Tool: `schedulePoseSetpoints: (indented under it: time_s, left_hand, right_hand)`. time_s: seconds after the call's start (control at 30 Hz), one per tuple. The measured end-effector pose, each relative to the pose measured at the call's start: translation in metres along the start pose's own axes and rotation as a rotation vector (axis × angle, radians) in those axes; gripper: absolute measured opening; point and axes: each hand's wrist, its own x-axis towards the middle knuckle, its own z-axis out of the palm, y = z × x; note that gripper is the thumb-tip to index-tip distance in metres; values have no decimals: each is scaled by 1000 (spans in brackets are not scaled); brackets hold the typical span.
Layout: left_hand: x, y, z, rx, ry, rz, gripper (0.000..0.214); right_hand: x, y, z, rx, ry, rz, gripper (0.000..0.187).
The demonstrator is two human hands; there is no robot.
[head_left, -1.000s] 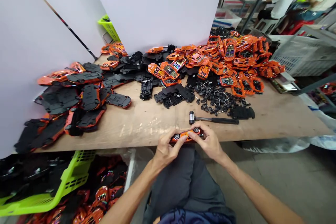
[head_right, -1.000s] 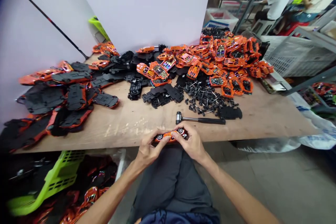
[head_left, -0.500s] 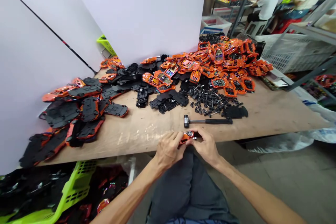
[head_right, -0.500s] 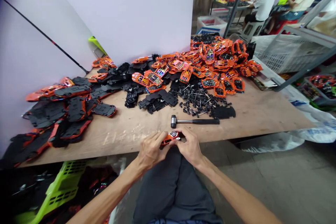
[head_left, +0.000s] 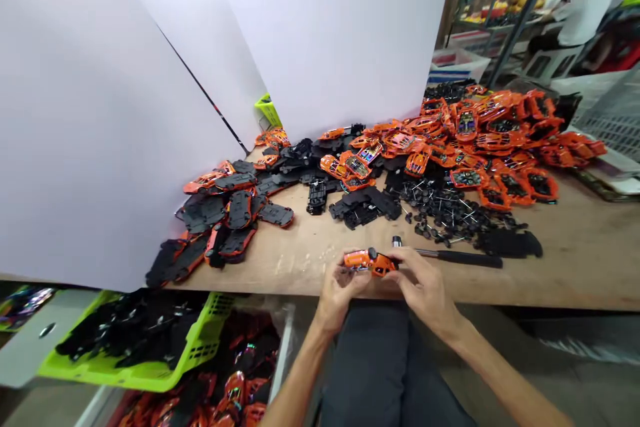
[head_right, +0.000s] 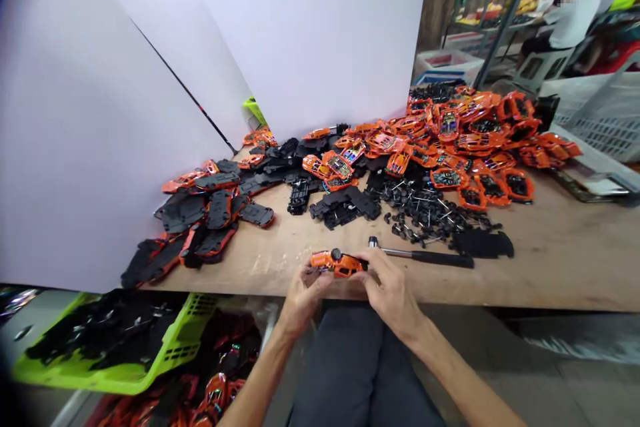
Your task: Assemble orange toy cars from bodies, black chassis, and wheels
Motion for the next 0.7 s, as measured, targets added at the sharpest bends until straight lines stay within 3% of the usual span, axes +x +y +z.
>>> schedulePoseSetpoints:
  time_s: [0.13, 0.23, 0.37, 0.47, 0.57, 0.7]
  left_hand:
    - [-1, -3, -16, 257, 51, -1, 31]
    - [0, -15, -17, 368, 111, 34, 17]
    - [0, -26, -12, 421, 121, 38, 10]
    - [-2, -25, -12, 419, 102, 51, 13]
    - [1, -14, -19, 497, 5, 82, 17]
    - [8, 13, -26, 810, -299, 211, 20]
  right_hand:
    - [10, -4, -14, -199, -248, -91, 29]
    - [17, -6, -18, -237, -326, -75, 26]
    - [17, 1, -12, -110, -315, 21, 18]
    - [6, 7, -1, -43, -190, 95, 13]
    - [-2, 12, 6, -7, -44, 88, 14]
    - [3, 15, -2, 7, -161, 182, 15]
